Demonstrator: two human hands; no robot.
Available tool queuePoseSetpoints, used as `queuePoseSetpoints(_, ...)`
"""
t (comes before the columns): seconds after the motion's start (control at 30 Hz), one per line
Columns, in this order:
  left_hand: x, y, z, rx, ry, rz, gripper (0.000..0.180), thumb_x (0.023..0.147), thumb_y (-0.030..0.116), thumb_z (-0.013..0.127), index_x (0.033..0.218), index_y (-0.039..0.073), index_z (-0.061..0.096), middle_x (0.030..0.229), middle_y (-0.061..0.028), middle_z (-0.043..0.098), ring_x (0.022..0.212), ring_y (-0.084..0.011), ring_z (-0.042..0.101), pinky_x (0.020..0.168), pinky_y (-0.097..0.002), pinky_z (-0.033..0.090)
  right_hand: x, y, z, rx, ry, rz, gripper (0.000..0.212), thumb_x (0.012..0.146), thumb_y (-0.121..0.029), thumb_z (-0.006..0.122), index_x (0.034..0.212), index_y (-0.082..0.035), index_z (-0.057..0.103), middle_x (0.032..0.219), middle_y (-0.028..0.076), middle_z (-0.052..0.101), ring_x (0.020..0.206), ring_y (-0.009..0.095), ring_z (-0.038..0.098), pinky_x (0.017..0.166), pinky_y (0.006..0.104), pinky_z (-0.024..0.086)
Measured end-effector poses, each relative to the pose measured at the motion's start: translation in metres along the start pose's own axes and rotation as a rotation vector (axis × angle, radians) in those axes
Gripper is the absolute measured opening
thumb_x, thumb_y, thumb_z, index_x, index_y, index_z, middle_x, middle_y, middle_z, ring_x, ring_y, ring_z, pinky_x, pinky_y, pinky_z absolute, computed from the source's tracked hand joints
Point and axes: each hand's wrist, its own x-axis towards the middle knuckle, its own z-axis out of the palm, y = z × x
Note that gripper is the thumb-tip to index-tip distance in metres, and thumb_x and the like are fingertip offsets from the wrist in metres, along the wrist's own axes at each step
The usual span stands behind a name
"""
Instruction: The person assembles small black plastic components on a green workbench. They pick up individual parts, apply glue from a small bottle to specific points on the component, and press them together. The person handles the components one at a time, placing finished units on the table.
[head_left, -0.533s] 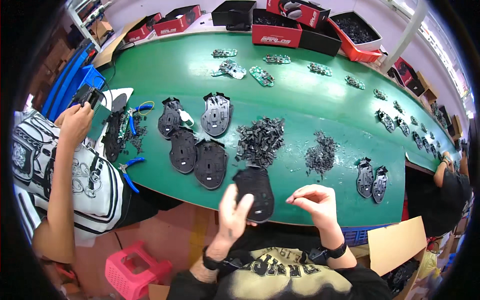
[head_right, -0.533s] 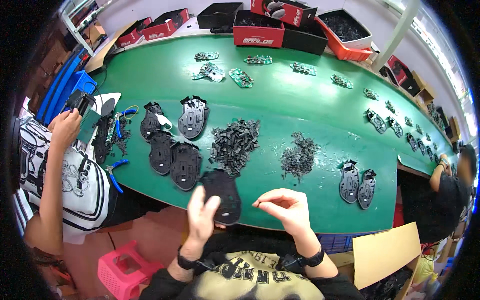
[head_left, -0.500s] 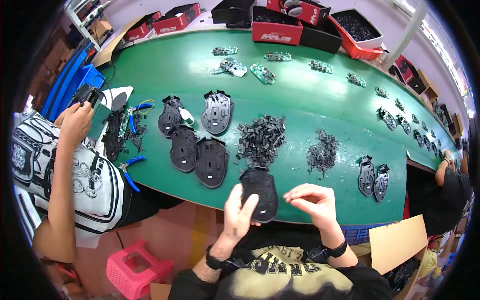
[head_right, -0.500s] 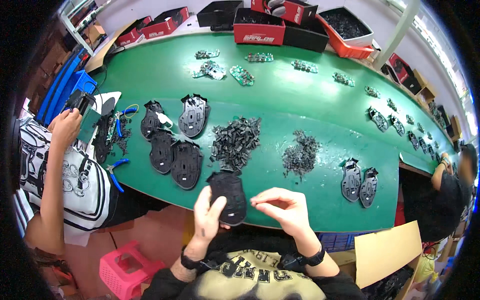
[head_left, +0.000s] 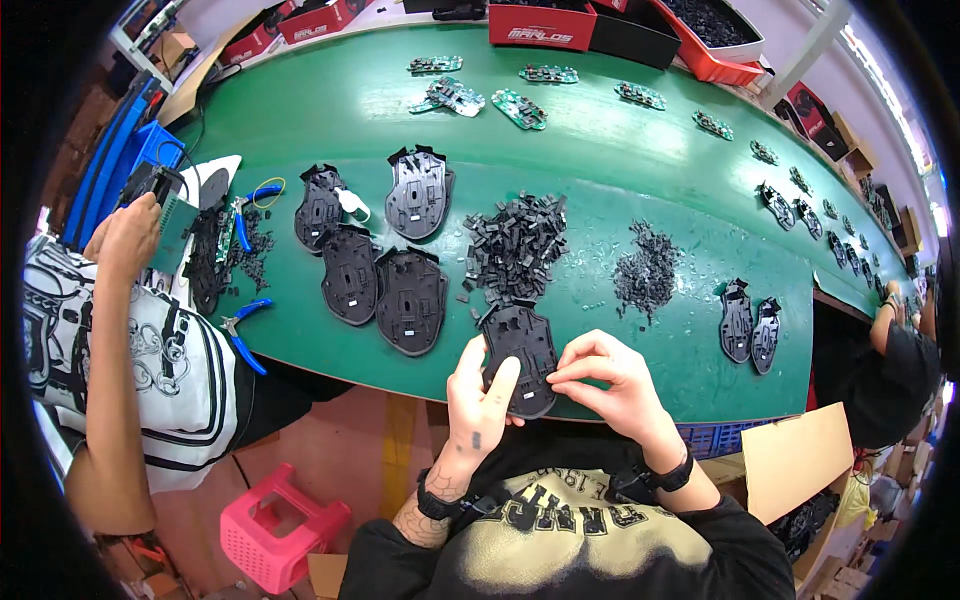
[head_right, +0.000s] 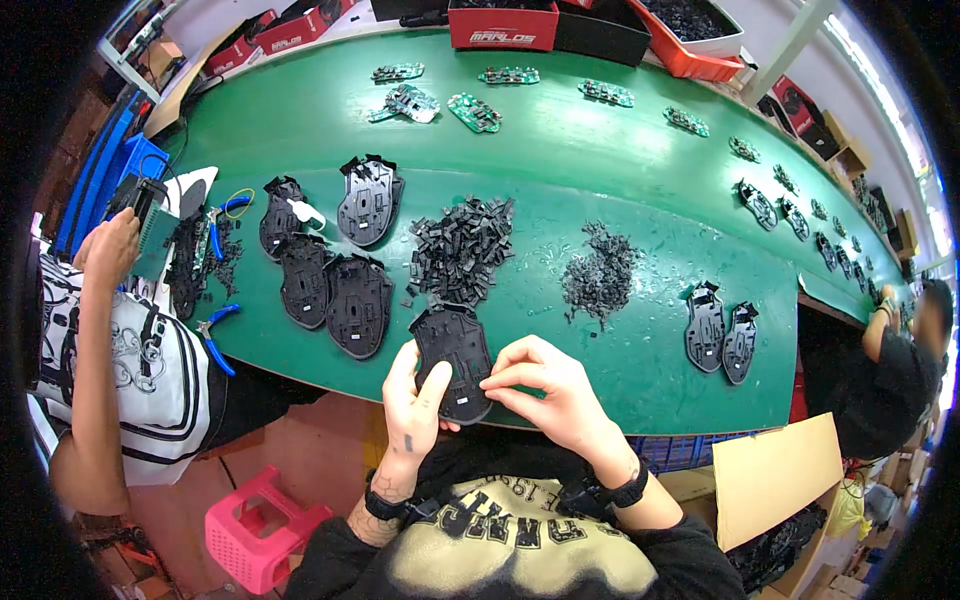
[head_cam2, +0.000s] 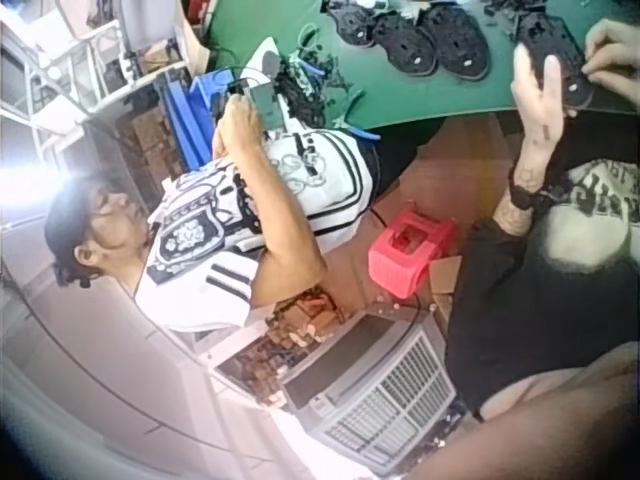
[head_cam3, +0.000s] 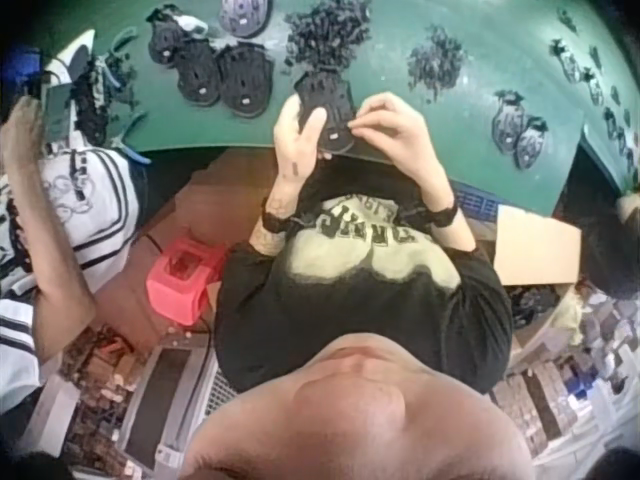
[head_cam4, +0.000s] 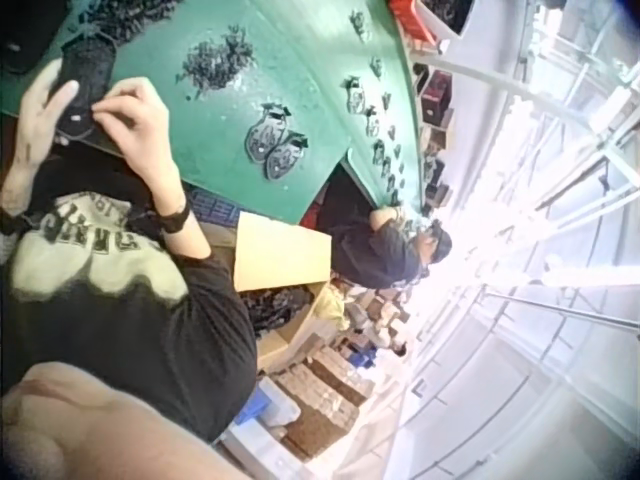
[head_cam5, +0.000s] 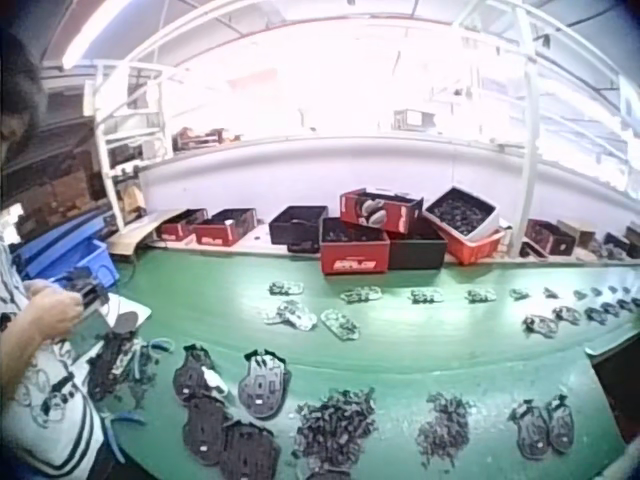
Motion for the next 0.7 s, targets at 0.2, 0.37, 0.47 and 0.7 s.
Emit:
queuePoseSetpoints(0.2,-0.001,0.002,0.004,0.012,0.024,0.000,0.031,0.095,0.014,0.054,0.121,-0.002,0.048,0.081,-0.0050,0.064,0.052,-0.0053,0.056,0.039,-0.0193,0.043,0.001,0.002,-0.002,-0.009,-0.011,-0.019,0.017,0.072,-0.001,0.074,0.088,-0.007,0.070,0.087,0.005,0.060,0.080,0.018,0.061,0.071,0.0287,0.049)
queuePoseSetpoints(0.37,-0.003,0.004,0.003,0.030,-0.002,-0.005,0.030,0.095,0.014,0.054,0.120,-0.002,0.048,0.080,-0.0045,0.064,0.052,-0.0056,0.056,0.040,-0.0196,0.043,0.001,0.000,0.003,-0.097,0.036,-0.050,0.018,0.069,0.002,0.075,0.085,-0.006,0.070,0.084,0.006,0.060,0.077,0.018,0.060,0.068,0.0282,0.048)
queuePoseSetpoints(0.47,-0.002,0.001,0.005,0.063,0.014,0.017,0.029,0.095,0.014,0.053,0.118,-0.002,0.049,0.079,-0.0044,0.065,0.051,-0.0059,0.056,0.040,-0.0199,0.043,-0.002,-0.003,0.006,-0.142,0.043,-0.069,0.017,0.071,0.002,0.074,0.085,-0.005,0.067,0.087,0.007,0.058,0.078,0.020,0.059,0.069,0.0290,0.048)
queuePoseSetpoints(0.7,-0.003,-0.001,0.001,0.131,-0.004,0.033,0.029,0.094,0.014,0.053,0.118,-0.002,0.048,0.081,-0.0064,0.065,0.052,-0.0067,0.057,0.040,-0.0205,0.045,0.008,-0.011,0.003,-0.148,-0.135,0.039,0.016,0.076,-0.001,0.070,0.087,0.000,0.058,0.090,0.010,0.052,0.080,0.023,0.058,0.072,0.0323,0.049)
